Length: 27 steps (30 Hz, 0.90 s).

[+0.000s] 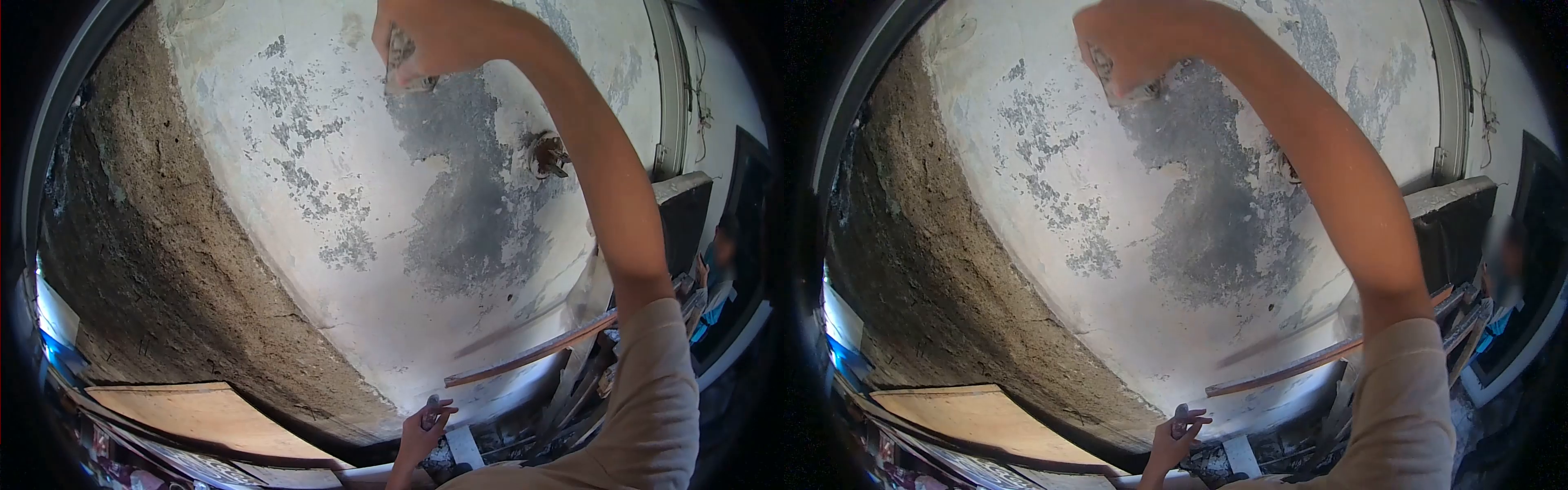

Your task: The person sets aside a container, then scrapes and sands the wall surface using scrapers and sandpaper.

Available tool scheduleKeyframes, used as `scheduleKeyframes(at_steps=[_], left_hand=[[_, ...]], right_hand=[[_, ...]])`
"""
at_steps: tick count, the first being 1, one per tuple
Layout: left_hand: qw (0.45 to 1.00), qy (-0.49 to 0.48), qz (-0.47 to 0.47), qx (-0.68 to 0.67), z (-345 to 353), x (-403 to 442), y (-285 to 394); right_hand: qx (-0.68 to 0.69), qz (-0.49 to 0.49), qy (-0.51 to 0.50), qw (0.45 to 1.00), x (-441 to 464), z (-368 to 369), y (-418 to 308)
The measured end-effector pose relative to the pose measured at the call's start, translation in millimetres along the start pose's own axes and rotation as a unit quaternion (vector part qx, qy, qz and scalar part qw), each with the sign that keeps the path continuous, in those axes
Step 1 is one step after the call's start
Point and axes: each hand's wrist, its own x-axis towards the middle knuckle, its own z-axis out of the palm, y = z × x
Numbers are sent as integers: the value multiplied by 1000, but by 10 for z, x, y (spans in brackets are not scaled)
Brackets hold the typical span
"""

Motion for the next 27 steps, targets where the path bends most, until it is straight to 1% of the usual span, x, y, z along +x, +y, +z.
scheduleKeyframes(at_steps=[1, 2, 4, 5, 6, 7, 8, 9, 10, 11, 12, 14, 15, 17, 18, 20, 21, 23, 24, 26, 27], left_hand=[[1000, -2, -16, -15, 19, 28, -46], [1000, -2, -22, -15, 39, 8, -78], [1000, 11, 15, -2, 42, -11, 0], [1000, 12, 16, -2, 42, -17, 7], [1000, 16, 14, -6, 42, -30, 8], [1000, 20, 12, -10, 37, -30, 13], [1000, 23, 14, -12, 31, -16, 37], [1000, 22, -8, -7, 27, -25, 60], [999, 20, -31, 0, 20, -55, 63], [999, 19, -33, 2, 15, -71, 29], [1000, 24, -16, -4, 17, -54, -23], [999, 30, 3, -10, 21, -48, -70], [999, 30, 0, -12, 27, -52, -69], [999, 30, -11, -15, 42, -108, -68], [999, 35, -11, -10, 40, -118, -49], [999, 39, -5, -7, 56, -107, -53], [999, 42, 4, -9, 51, -101, -80], [999, 46, 14, -13, 55, -55, -85], [999, 45, 10, -12, 65, -53, -82], [999, 41, 3, -7, 51, -73, -71], [999, 38, 6, 0, 57, -57, -57]], right_hand=[[49, 8, 11, 999, 8, -15, 28], [53, 10, 9, 998, 10, 99, 66], [-78, -111, 36, 990, 5, 326, 45], [-79, -112, 37, 990, 3, 288, 124], [13, -60, 38, 997, -30, 113, 95], [105, -7, 39, 994, -45, 19, 70], [104, -10, 40, 994, -7, 66, 32], [14, 13, -35, 999, 37, 163, -45], [-75, 38, -108, 991, 23, 233, -110], [-88, -20, -10, 996, -103, 251, -135], [-90, -20, -8, 996, -131, 155, -158], [8, 62, -58, 996, -141, -90, -209], [7, 60, -56, 997, -113, -12, -192], [-77, 43, -42, 995, -93, 256, -155], [-75, 46, -44, 995, -128, 261, -139], [-63, -23, 18, 998, -185, 211, -89], [-64, -22, 21, 997, -186, 107, -118], [-15, 58, -66, 996, -179, -126, -212], [-12, 59, -69, 996, -179, 8, -181], [-86, -52, 41, 994, -179, 356, -68], [-87, -51, 41, 994, -150, 306, -45]])
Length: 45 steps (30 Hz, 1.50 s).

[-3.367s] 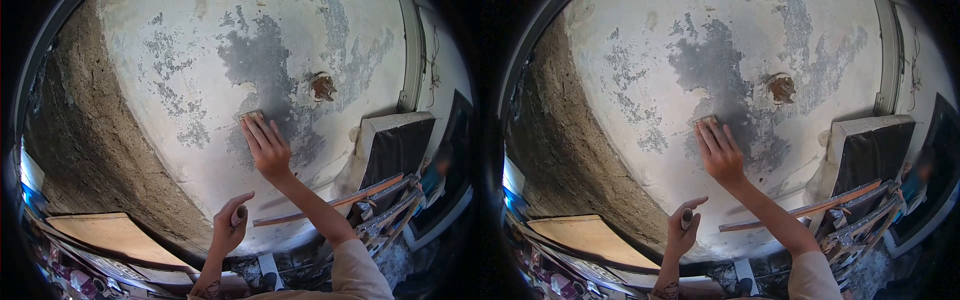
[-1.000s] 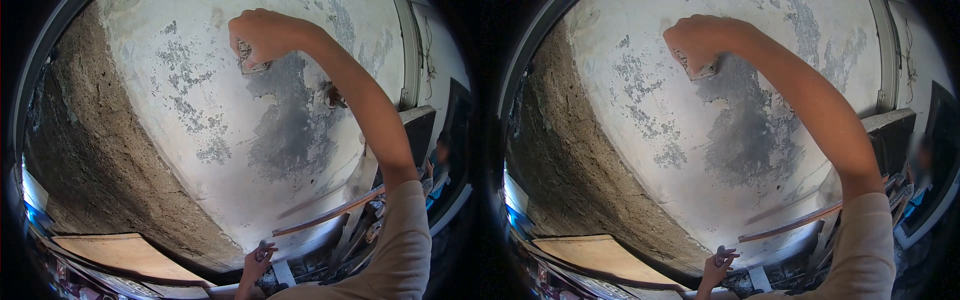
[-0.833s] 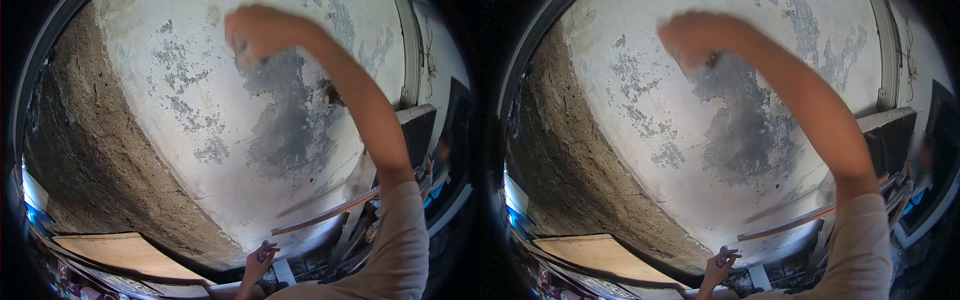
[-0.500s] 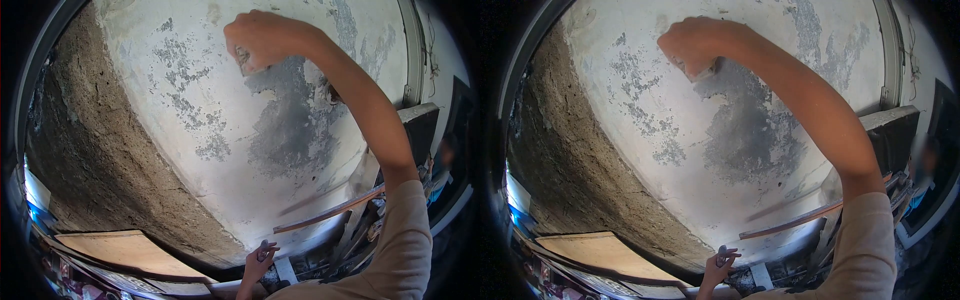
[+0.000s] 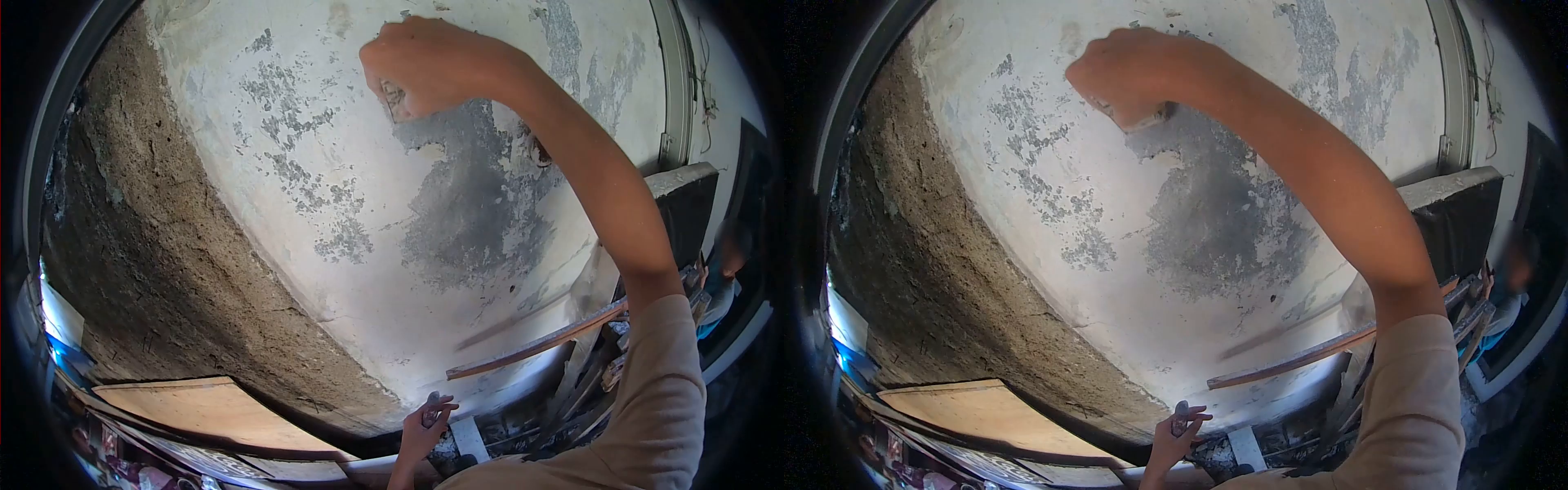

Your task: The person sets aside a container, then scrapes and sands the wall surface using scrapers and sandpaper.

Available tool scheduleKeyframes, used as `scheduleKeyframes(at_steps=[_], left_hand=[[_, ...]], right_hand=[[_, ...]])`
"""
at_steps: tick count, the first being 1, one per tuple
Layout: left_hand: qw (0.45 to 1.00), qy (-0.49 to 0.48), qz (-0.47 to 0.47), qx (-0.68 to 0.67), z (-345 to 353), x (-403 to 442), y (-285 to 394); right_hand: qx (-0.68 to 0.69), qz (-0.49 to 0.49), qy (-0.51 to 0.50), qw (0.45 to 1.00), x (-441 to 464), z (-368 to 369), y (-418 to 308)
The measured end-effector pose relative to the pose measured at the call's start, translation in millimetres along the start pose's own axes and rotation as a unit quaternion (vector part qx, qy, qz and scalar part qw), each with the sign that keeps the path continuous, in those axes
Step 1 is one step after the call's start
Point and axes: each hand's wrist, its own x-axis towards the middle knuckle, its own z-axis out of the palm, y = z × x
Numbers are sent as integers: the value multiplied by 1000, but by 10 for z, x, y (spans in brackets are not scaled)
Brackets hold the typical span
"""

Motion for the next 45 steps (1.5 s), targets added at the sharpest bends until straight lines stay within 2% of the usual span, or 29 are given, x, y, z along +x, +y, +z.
scheduleKeyframes(at_steps=[2, 5, 6, 7, 11, 13, 15, 16, 18, 19, 21, 22, 23, 25, 27, 29, 31, 32, 34, 35, 36, 37, 38, 40, 41, 43, 44, 45], left_hand=[[1000, -3, 4, 6, 3, 18, 44], [998, -9, -56, 12, 18, -8, 98], [999, -13, -40, 12, 16, -16, 103], [1000, -17, -22, 10, 21, -8, 101], [1000, -11, -10, -7, 36, 53, -12], [999, -22, -46, 18, 26, 21, 56], [999, -19, -33, 23, 6, 38, -14], [1000, -11, -24, 10, 5, 49, -33], [1000, -6, -12, -3, -2, 93, -70], [1000, -8, -17, 10, -9, 107, -92], [999, -10, -29, 26, -11, 62, -42], [999, -11, -44, 24, -11, 35, 93], [998, -13, -55, 20, -3, 47, 171], [999, -7, -34, 2, 12, 79, 110], [1000, -4, -18, -16, 16, 85, 66], [998, -22, -48, 22, -3, 62, 160], [999, -17, -34, 17, -4, 68, 75], [1000, -11, -23, 12, -1, 86, 42], [999, -17, -31, 17, -19, 110, 26], [999, -23, -42, 24, -27, 85, 14], [998, -24, -46, 27, -30, 61, 24], [999, -17, -48, 19, -29, 52, 54], [999, -10, -49, 9, -27, 54, 76], [999, -7, -34, 13, -40, 50, 87], [1000, -4, -18, 15, -37, 47, 90], [999, -12, -35, 26, -43, 23, 107], [998, -19, -49, 38, -59, 29, 118], [998, -16, -45, 39, -64, 31, 93]], right_hand=[[61, 16, 8, 998, 77, -110, 64], [92, 50, -14, 994, 114, -84, 52], [16, 41, -37, 998, 107, -9, -35], [17, 42, -38, 998, 89, -24, -51], [78, 39, -14, 996, 40, -486, -58], [112, 55, 3, 992, 59, -423, -52], [9, 1, 19, 1000, 156, -61, -3], [8, -1, 19, 1000, 144, -270, -35], [218, 62, -179, 957, 85, -782, 1], [217, 62, -180, 957, 136, -671, -12], [47, 116, -155, 980, 259, -288, -51], [50, -3, -62, 997, 172, -286, -42], [48, -3, -60, 997, 145, -368, 1], [136, 54, -106, 984, 111, -701, -60], [90, 45, -113, 988, 219, -484, -17], [49, 39, -120, 991, 169, -271, -81], [14, 72, 157, 985, 27, -215, -250], [13, 70, 158, 985, 37, -350, -197], [135, 25, -82, 987, 100, -724, -55], [138, 26, -83, 987, 134, -557, -17], [85, 13, -49, 995, 165, -263, 10], [31, 2, -13, 999, 171, -163, -56], [32, 3, -12, 999, 155, -212, -8], [124, 47, -157, 979, 104, -518, -67], [125, 47, -159, 978, 117, -486, -56], [131, 47, -111, 984, 142, -321, -35], [50, -35, 124, 990, 19, 6, -67], [49, -37, 127, 990, 54, -82, -59]])
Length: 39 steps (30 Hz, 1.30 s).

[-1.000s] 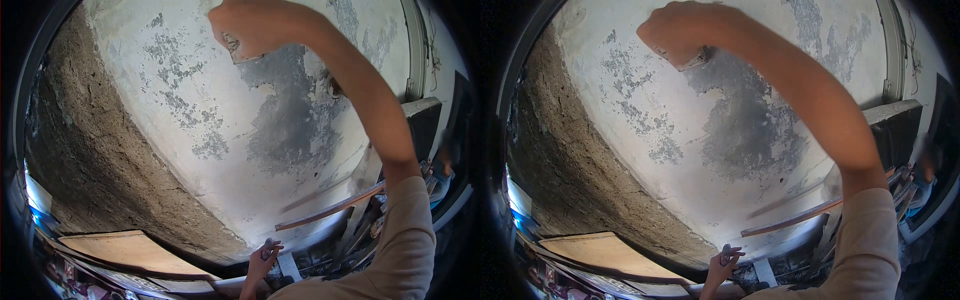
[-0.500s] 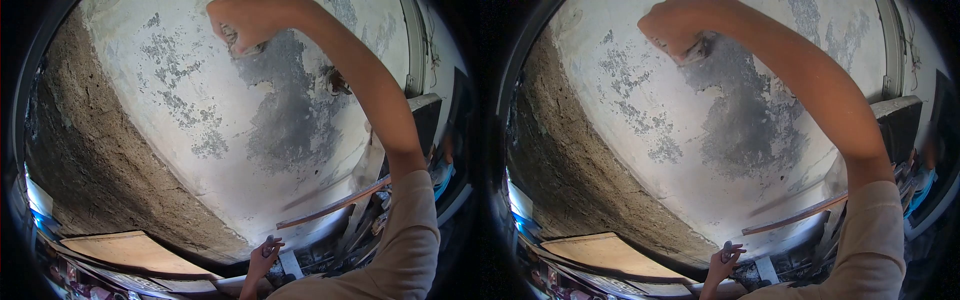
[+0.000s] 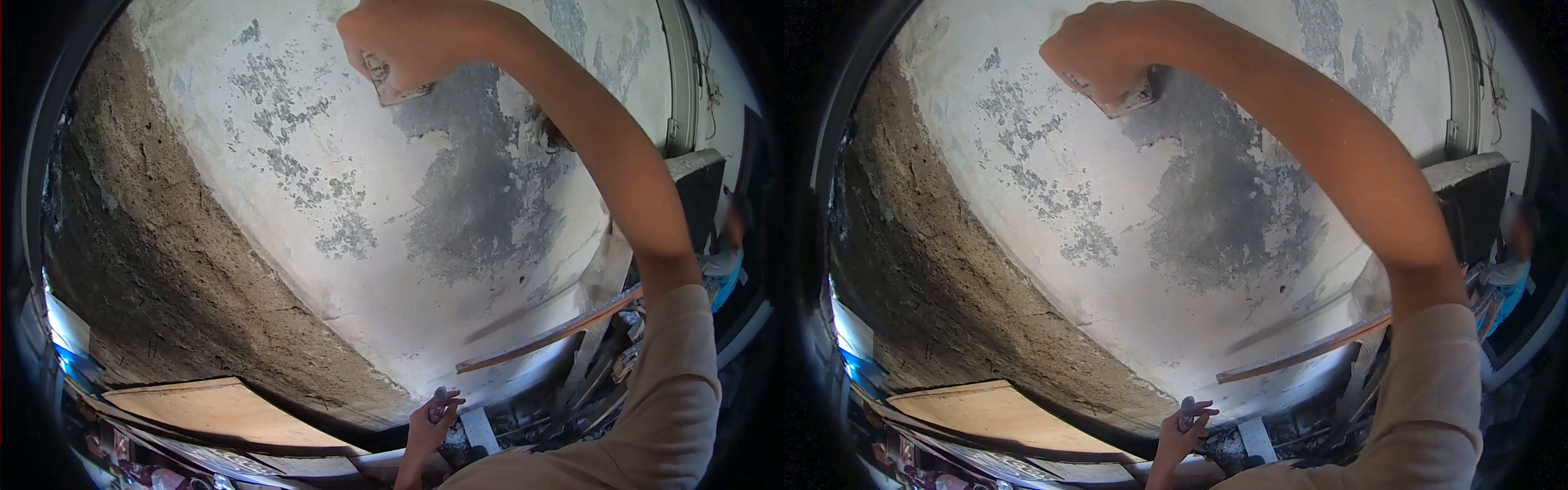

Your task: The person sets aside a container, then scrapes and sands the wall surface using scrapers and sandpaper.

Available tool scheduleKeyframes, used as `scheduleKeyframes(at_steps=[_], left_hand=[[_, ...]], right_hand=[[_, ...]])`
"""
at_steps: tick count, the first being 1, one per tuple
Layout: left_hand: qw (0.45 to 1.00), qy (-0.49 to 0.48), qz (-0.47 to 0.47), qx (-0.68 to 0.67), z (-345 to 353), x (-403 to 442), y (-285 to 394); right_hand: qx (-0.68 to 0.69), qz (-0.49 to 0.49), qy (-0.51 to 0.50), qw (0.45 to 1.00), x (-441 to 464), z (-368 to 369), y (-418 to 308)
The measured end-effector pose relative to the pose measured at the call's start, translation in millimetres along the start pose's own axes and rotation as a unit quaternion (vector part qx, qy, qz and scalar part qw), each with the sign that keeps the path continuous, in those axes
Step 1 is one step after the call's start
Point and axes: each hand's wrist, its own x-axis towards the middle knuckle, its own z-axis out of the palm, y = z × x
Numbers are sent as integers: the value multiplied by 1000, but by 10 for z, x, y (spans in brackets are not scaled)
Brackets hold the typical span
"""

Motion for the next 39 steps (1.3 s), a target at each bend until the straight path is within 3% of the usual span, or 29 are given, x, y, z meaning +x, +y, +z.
scheduleKeyframes(at_steps=[2, 3, 5, 9, 11, 12, 14, 15, 16, 18, 22, 24, 26, 27, 30, 31, 32, 34, 38, 39], left_hand=[[999, 1, 31, -17, -1, 8, -80], [999, 1, 27, -16, -6, 9, -53], [1000, 2, 25, -14, 16, 26, -28], [999, 8, 33, -22, 3, 28, -66], [999, 12, 31, -19, 13, 49, -44], [999, 17, 24, -16, 24, 39, -44], [999, 10, 24, -23, 39, 43, -73], [999, 3, 25, -30, 24, 40, -82], [999, 3, 29, -28, 12, 45, -33], [1000, 10, 5, -10, 23, 9, 69], [999, 15, 20, -30, -4, 33, -51], [999, 19, 19, -37, -10, 31, -46], [999, 19, 19, -44, -16, 41, -4], [999, 15, 5, -29, -13, 46, 25], [1000, 9, -12, -20, -17, 29, -8], [1000, 4, -7, -30, -8, 67, -25], [1000, 3, -4, -31, 3, 82, -51], [1000, 8, 24, -15, 13, 89, -74], [999, 8, 30, -29, 30, 58, -43], [999, 10, 32, -34, 34, 65, -86]], right_hand=[[103, 86, -267, 954, 191, -285, -9], [101, 83, -265, 955, 250, -385, -63], [33, 184, -285, 940, 271, -496, -218], [26, 81, -274, 958, 256, -136, 155], [299, -30, -279, 912, 484, 177, 669], [300, -29, -280, 912, 416, 243, 597], [33, -90, -180, 979, 204, 336, 306], [114, -163, -44, 979, 58, 459, 276], [111, -164, -42, 979, 117, 285, 205], [119, 0, -225, 967, 284, -93, 132], [-23, 8, -167, 986, 166, -145, -12], [-22, 10, -214, 977, 245, -267, 1], [60, 124, -269, 953, 281, -656, -84], [60, 124, -271, 953, 249, -505, -32], [17, -123, -126, 984, 101, 211, 93], [-2, -46, -202, 978, 113, 101, 50], [-5, -47, -202, 978, 186, 62, 106], [92, 72, -155, 981, 321, 11, 226], [-39, 13, -242, 969, 172, 133, -46], [-29, 33, -215, 976, 199, 102, -4]])
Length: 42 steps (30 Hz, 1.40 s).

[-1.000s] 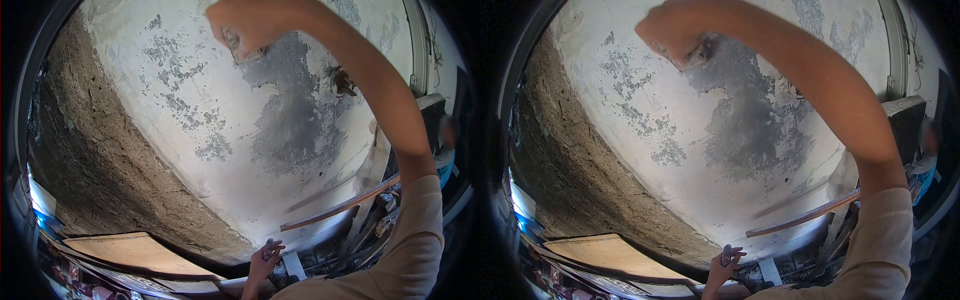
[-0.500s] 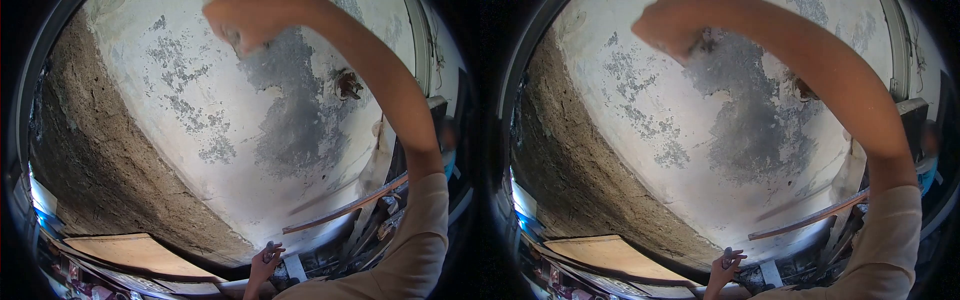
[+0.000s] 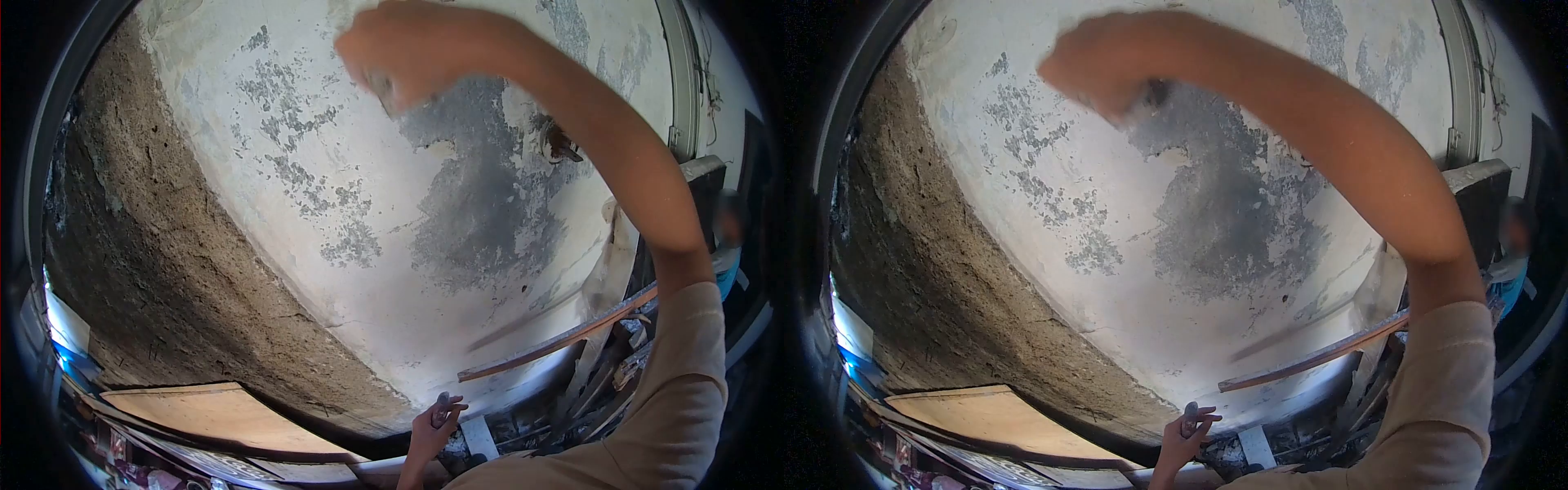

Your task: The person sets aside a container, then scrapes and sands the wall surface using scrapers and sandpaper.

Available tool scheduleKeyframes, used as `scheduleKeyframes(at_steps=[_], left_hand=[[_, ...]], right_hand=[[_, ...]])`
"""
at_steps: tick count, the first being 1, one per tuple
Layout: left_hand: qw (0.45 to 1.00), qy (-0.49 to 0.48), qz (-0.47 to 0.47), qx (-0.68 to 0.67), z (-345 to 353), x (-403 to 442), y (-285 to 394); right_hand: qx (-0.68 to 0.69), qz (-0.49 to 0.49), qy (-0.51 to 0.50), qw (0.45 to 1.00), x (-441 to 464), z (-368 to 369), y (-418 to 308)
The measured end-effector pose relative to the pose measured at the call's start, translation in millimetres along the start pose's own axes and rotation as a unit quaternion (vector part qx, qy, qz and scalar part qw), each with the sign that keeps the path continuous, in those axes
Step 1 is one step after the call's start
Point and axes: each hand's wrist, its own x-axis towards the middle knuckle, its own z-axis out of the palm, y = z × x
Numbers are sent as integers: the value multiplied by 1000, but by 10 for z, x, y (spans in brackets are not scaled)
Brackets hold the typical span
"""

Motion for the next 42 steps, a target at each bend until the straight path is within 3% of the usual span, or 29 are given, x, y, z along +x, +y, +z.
scheduleKeyframes(at_steps=[3, 5, 7, 9, 12, 13, 16, 18, 20, 23, 26, 29, 30, 35, 36, 37, 39, 41, 42], left_hand=[[1000, -2, 4, 4, -6, 10, -19], [1000, -4, 2, 11, -4, -11, -25], [1000, -4, -1, 10, -8, 7, -23], [1000, -6, -12, 13, 2, -1, -12], [999, -20, -24, 14, 45, 14, 3], [999, -32, -23, 14, 57, 12, 9], [999, -41, 12, 0, 134, 11, 85], [998, -60, 1, 8, 164, 21, 48], [996, -88, -10, 14, 220, 39, 34], [986, -159, -24, 41, 380, 132, -29], [973, -221, 53, 31, 607, 244, -224], [968, -242, 62, 1, 891, 335, -226], [965, -256, 63, -16, 981, 355, -237], [955, -295, 46, -8, 1319, 303, -305], [948, -318, -19, 16, 1345, 260, -148], [945, -327, -21, 20, 1441, 265, -200], [939, -341, 24, -48, 1708, 405, -427], [912, -290, 210, 202, 1913, 575, -411], [926, -279, 201, 155, 2045, 622, -445]], right_hand=[[36, -16, 91, 995, -265, -621, 18], [88, 35, 57, 994, -158, -237, 6], [-70, -9, 65, 995, -131, 40, -29], [-42, 21, 22, 999, -124, -68, 66], [192, 100, -3, 976, -257, -281, 154], [193, 102, -3, 976, -259, -161, 119], [-74, 56, -61, 994, -403, 111, -145], [87, -45, 155, 983, -843, 247, -27], [193, 88, 80, 974, -1343, 78, -222], [348, 132, -44, 927, -2130, 336, -514], [484, 231, -206, 818, -2828, 811, -861], [545, 340, -151, 752, -3693, 1377, -1258], [513, 404, -205, 729, -3825, 1336, -1349], [481, 552, -153, 664, -4604, 1210, -1604], [497, 602, -105, 616, -4691, 1145, -1631], [511, 647, -54, 564, -4786, 1094, -1664], [505, 647, -53, 569, -5050, 1100, -1779], [630, 685, 89, 356, -5322, 1202, -1982], [653, 688, 127, 291, -5513, 1306, -2100]])
